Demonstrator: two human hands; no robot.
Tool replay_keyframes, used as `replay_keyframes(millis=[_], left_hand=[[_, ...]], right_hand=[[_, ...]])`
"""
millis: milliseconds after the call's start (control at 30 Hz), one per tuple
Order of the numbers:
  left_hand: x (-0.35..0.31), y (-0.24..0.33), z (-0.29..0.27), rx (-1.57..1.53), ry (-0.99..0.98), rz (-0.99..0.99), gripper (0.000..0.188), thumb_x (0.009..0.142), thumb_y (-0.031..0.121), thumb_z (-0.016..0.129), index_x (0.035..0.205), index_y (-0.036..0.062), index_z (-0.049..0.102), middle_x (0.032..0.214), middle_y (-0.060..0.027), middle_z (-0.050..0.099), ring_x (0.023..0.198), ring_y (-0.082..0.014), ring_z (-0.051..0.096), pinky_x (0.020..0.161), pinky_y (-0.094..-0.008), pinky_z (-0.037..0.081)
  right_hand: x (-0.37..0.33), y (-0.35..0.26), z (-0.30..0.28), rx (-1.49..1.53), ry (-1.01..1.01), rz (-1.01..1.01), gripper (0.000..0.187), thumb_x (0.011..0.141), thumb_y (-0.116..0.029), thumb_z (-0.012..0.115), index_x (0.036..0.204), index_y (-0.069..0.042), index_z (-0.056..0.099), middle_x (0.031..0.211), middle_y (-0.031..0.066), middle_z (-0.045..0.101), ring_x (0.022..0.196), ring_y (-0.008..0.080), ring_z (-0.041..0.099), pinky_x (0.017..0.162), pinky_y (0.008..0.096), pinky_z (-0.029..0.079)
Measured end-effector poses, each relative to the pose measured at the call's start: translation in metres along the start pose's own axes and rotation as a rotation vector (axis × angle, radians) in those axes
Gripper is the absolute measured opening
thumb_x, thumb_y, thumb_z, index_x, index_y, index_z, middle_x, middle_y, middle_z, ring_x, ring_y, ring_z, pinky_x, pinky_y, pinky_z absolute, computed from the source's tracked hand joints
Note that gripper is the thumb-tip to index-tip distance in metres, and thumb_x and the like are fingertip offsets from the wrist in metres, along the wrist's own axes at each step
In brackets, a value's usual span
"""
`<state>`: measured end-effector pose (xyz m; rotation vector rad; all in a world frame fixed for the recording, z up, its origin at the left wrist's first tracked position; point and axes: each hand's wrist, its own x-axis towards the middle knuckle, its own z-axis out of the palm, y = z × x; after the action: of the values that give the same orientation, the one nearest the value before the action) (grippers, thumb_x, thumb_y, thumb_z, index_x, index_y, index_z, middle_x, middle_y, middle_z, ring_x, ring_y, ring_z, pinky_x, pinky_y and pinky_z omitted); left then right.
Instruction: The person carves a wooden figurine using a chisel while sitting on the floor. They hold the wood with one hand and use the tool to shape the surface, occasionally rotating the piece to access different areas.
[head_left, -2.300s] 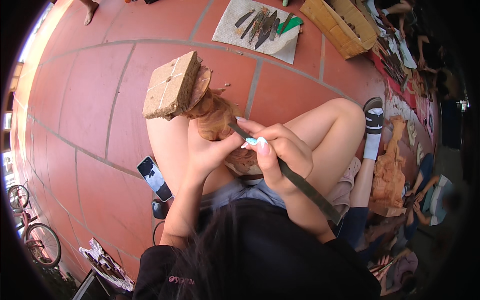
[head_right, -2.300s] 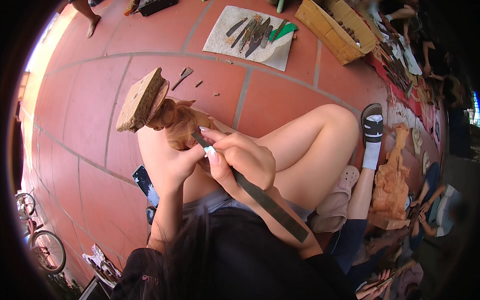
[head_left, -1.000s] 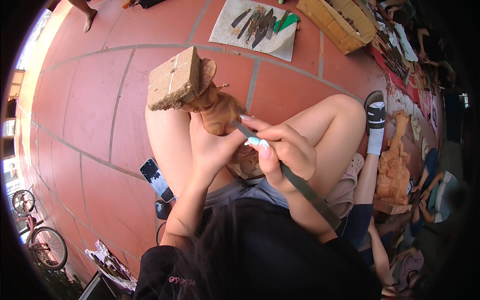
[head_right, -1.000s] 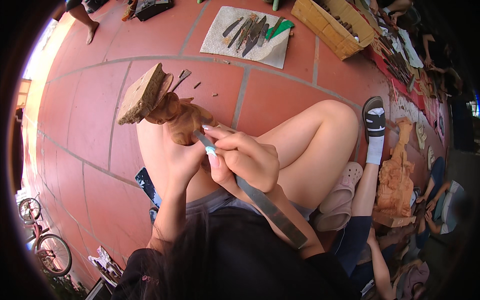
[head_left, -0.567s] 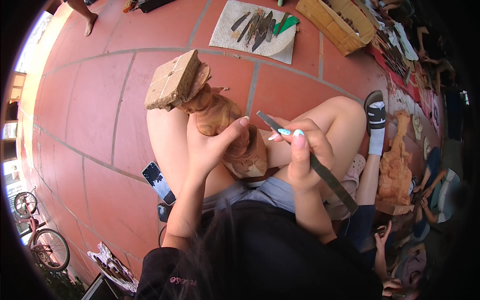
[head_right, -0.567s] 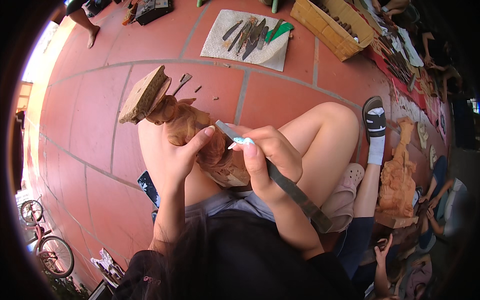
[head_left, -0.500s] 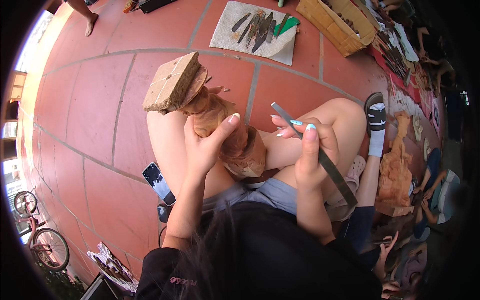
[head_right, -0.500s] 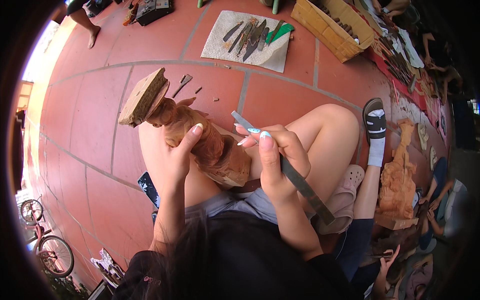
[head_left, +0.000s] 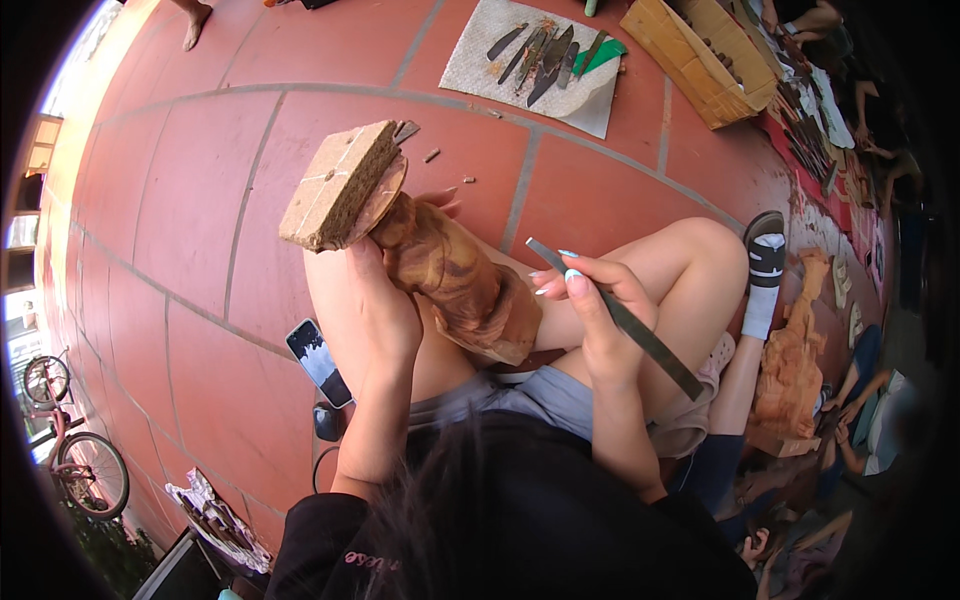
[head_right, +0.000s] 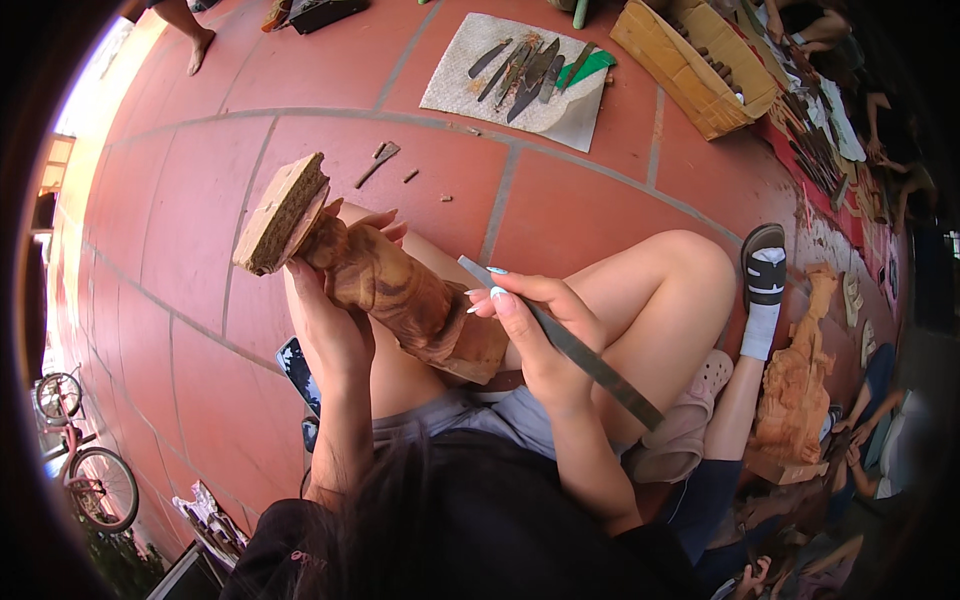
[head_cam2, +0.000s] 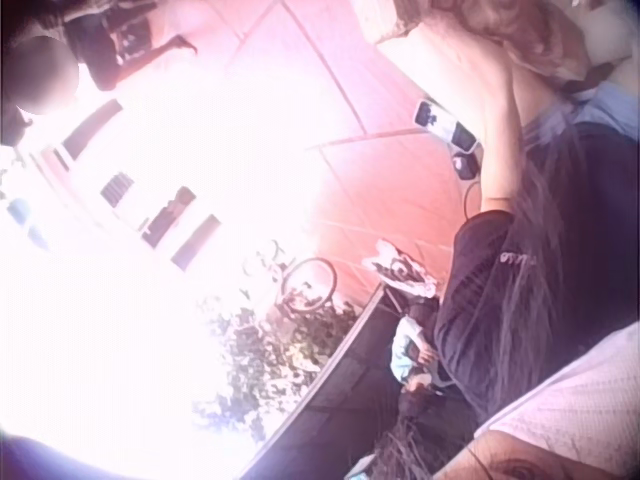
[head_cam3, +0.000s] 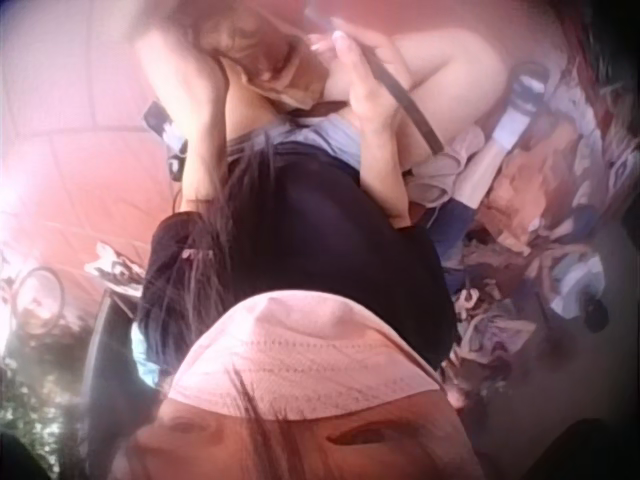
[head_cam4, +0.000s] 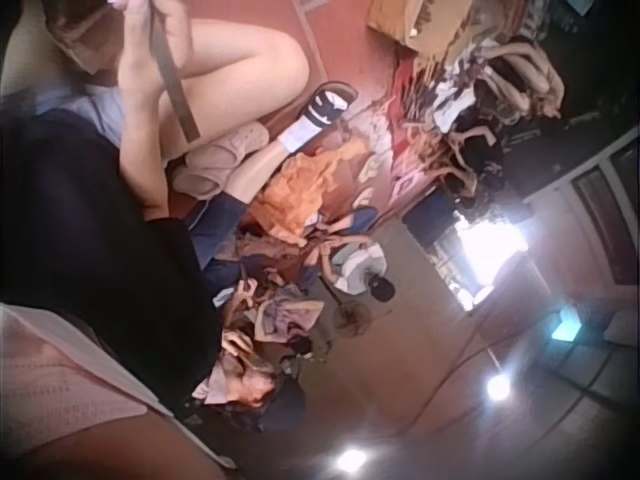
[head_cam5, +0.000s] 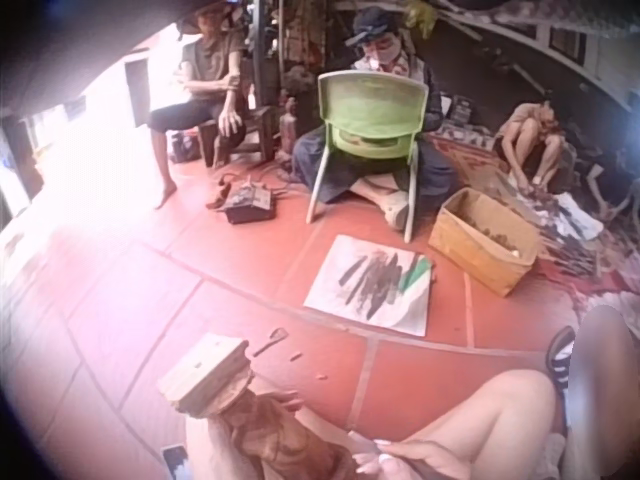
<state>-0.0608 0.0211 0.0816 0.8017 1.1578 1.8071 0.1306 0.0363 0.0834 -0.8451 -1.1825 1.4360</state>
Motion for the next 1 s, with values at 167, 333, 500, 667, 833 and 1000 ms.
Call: replay_keyframes(millis=[167,333,500,667,833,1000], left_hand=[[0.006,-0.005,-0.01,-0.182,0.038,-0.013,0.064,0.104,0.05,0.036,0.136,-0.0061,0.042,0.117,-0.0264,0.063,0.109,-0.0379,0.065,0.094,-0.0462,0.053],[0.013,-0.011,-0.033,-0.28,-0.048,-0.014,0.063,0.102,0.047,0.045,0.134,-0.0065,0.044,0.116,-0.0256,0.064,0.109,-0.039,0.065,0.095,-0.0493,0.053],[0.013,-0.003,-0.04,-0.211,-0.141,0.083,0.052,0.089,0.027,0.067,0.125,-0.0079,0.052,0.107,-0.0217,0.066,0.106,-0.0365,0.066,0.095,-0.0489,0.053],[0.008,0.022,-0.023,0.028,0.022,-0.082,0.036,0.068,0.002,0.077,0.1,-0.005,0.063,0.094,-0.0131,0.067,0.095,-0.024,0.067,0.087,-0.0379,0.053],[0.002,0.025,-0.029,-0.084,0.019,-0.199,0.077,0.048,0.004,0.064,0.124,-0.0028,0.054,0.095,-0.0119,0.066,0.092,-0.0238,0.065,0.093,-0.0356,0.051],[0.005,0.027,-0.028,-0.062,-0.002,-0.283,0.079,0.04,0.012,0.062,0.117,-0.0057,0.055,0.081,-0.0135,0.063,0.078,-0.0249,0.064,0.078,-0.0328,0.054]], right_hand=[[-0.001,0.008,0.004,0.041,-0.042,0.033,0.018,0.097,-0.001,0.061,0.112,0.009,0.062,0.093,0.0177,0.071,0.091,0.0212,0.071,0.088,0.0351,0.057],[0.0,0.008,0.012,0.087,-0.081,0.042,0.017,0.096,0.0,0.062,0.111,0.009,0.061,0.094,0.0174,0.071,0.092,0.0208,0.071,0.087,0.0331,0.058],[0.016,0.011,0.036,0.207,-0.188,0.041,0.013,0.094,0.002,0.064,0.106,0.007,0.062,0.096,0.0164,0.071,0.092,0.0199,0.071,0.083,0.0291,0.058],[0.047,0.0,0.074,0.294,-0.213,0.106,0.019,0.095,-0.002,0.064,0.109,0.008,0.059,0.09,0.0179,0.07,0.081,0.0231,0.073,0.065,0.0255,0.06],[0.055,0.003,0.088,0.374,-0.289,0.075,0.024,0.096,-0.008,0.065,0.115,0.005,0.058,0.088,0.0104,0.069,0.076,0.0141,0.07,0.066,0.0234,0.058],[0.046,0.018,0.091,0.429,-0.252,-0.129,0.024,0.101,-0.022,0.059,0.104,0.001,0.053,0.078,0.0076,0.061,0.057,0.0061,0.053,0.051,0.0195,0.044]])
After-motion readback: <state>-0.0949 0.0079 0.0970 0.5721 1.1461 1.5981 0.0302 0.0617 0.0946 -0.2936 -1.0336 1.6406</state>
